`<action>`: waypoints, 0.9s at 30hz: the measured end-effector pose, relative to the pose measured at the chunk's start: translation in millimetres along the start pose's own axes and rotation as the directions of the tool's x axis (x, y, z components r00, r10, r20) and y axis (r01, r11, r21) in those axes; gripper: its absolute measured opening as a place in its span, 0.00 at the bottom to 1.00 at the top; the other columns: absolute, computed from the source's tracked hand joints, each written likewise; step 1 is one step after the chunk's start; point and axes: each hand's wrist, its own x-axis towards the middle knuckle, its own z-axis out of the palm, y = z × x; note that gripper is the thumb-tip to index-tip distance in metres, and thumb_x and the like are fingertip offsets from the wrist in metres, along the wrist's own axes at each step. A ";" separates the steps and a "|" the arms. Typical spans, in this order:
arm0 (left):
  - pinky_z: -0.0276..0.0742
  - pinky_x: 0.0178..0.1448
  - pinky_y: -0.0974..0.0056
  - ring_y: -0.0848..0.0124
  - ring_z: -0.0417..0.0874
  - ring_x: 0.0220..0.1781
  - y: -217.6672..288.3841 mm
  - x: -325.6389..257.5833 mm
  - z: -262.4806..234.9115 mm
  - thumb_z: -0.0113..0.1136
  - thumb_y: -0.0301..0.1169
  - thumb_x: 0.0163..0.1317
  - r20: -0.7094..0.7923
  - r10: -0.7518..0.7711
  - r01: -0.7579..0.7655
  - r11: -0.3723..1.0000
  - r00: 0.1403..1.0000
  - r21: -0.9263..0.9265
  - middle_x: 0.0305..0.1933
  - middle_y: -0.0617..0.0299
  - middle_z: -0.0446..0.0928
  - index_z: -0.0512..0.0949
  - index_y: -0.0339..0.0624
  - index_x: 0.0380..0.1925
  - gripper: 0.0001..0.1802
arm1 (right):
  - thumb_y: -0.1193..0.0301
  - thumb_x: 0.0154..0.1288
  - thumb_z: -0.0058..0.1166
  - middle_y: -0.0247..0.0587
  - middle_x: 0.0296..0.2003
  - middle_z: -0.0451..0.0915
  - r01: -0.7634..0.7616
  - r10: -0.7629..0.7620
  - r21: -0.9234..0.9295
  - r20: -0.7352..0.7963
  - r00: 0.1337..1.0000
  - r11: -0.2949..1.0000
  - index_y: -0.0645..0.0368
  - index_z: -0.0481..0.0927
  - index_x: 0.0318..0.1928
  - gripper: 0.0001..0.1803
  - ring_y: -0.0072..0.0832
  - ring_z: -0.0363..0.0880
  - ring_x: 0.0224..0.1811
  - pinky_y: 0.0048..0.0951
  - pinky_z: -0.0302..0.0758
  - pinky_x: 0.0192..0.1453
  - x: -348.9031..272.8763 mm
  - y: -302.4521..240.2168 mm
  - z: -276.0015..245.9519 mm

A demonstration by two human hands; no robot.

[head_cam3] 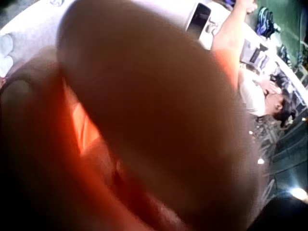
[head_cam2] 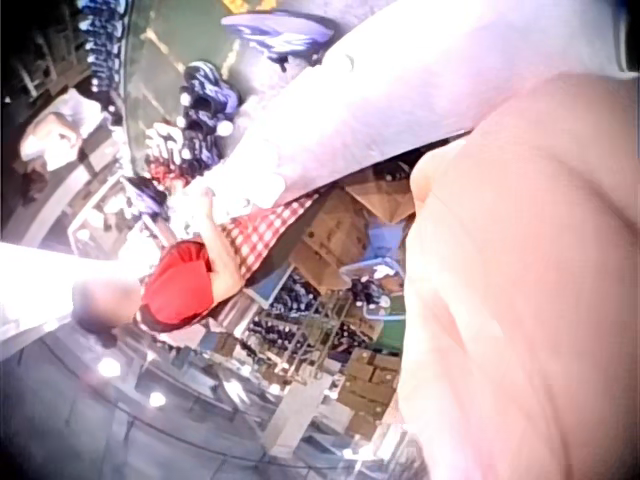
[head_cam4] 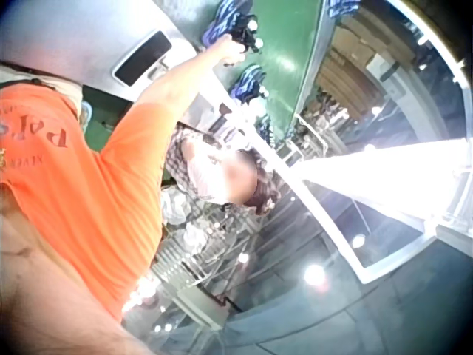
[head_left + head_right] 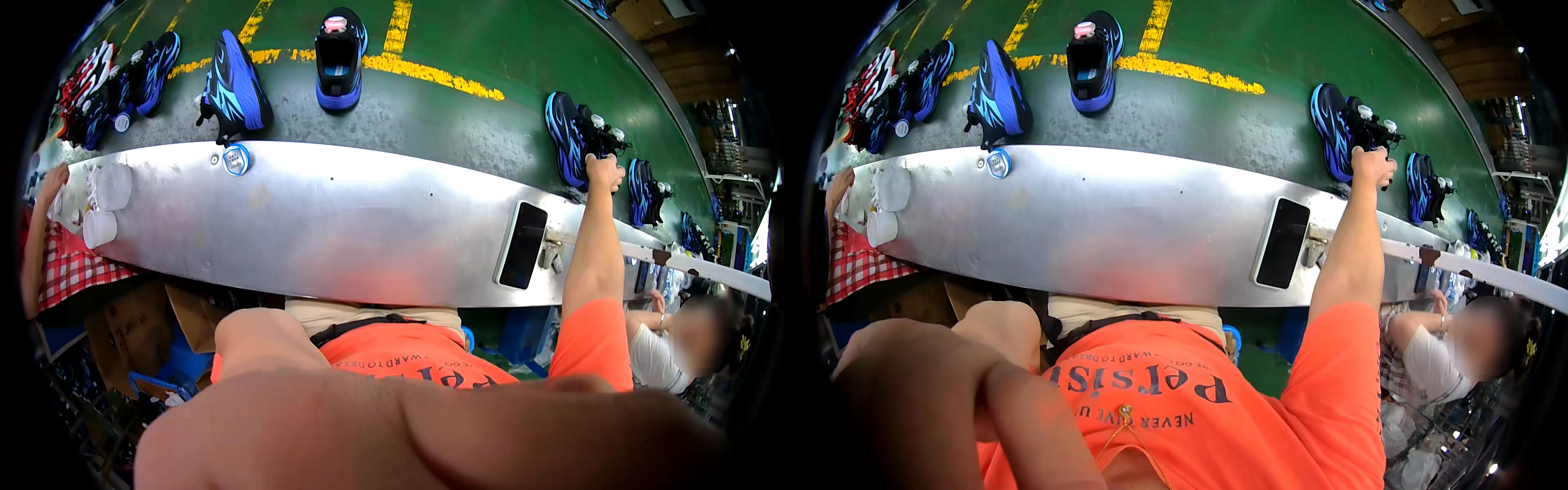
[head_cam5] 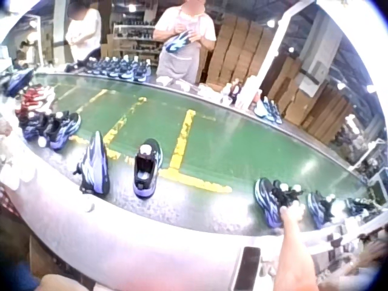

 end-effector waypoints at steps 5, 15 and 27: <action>0.72 0.52 0.58 0.59 0.78 0.45 -4.7 3.9 -3.2 0.49 0.36 0.64 -0.002 -0.007 0.007 1.000 1.000 0.009 0.44 0.53 0.79 0.79 0.36 0.42 0.17 | 0.52 0.54 0.59 0.51 0.62 0.69 0.061 -0.055 -0.032 0.153 0.987 0.998 0.52 0.68 0.62 0.36 0.45 0.67 0.65 0.48 0.61 0.67 14.6 1.0 4.8; 0.71 0.53 0.57 0.58 0.77 0.47 -11.3 13.2 2.7 0.49 0.34 0.63 0.039 0.020 -0.020 1.000 0.999 0.006 0.46 0.53 0.78 0.79 0.37 0.44 0.15 | 0.56 0.55 0.59 0.47 0.53 0.78 0.167 -0.140 -0.129 0.199 0.970 0.978 0.53 0.79 0.50 0.24 0.44 0.76 0.57 0.40 0.73 0.60 5.9 -7.0 -11.6; 0.70 0.55 0.57 0.57 0.76 0.50 -30.0 25.3 43.2 0.50 0.30 0.62 0.174 0.142 -0.165 0.978 0.974 0.126 0.49 0.53 0.76 0.78 0.38 0.46 0.15 | 0.63 0.52 0.54 0.59 0.40 0.81 0.661 -0.694 0.247 0.080 0.715 0.709 0.65 0.79 0.46 0.23 0.51 0.79 0.48 0.40 0.73 0.54 -63.7 -15.0 -50.6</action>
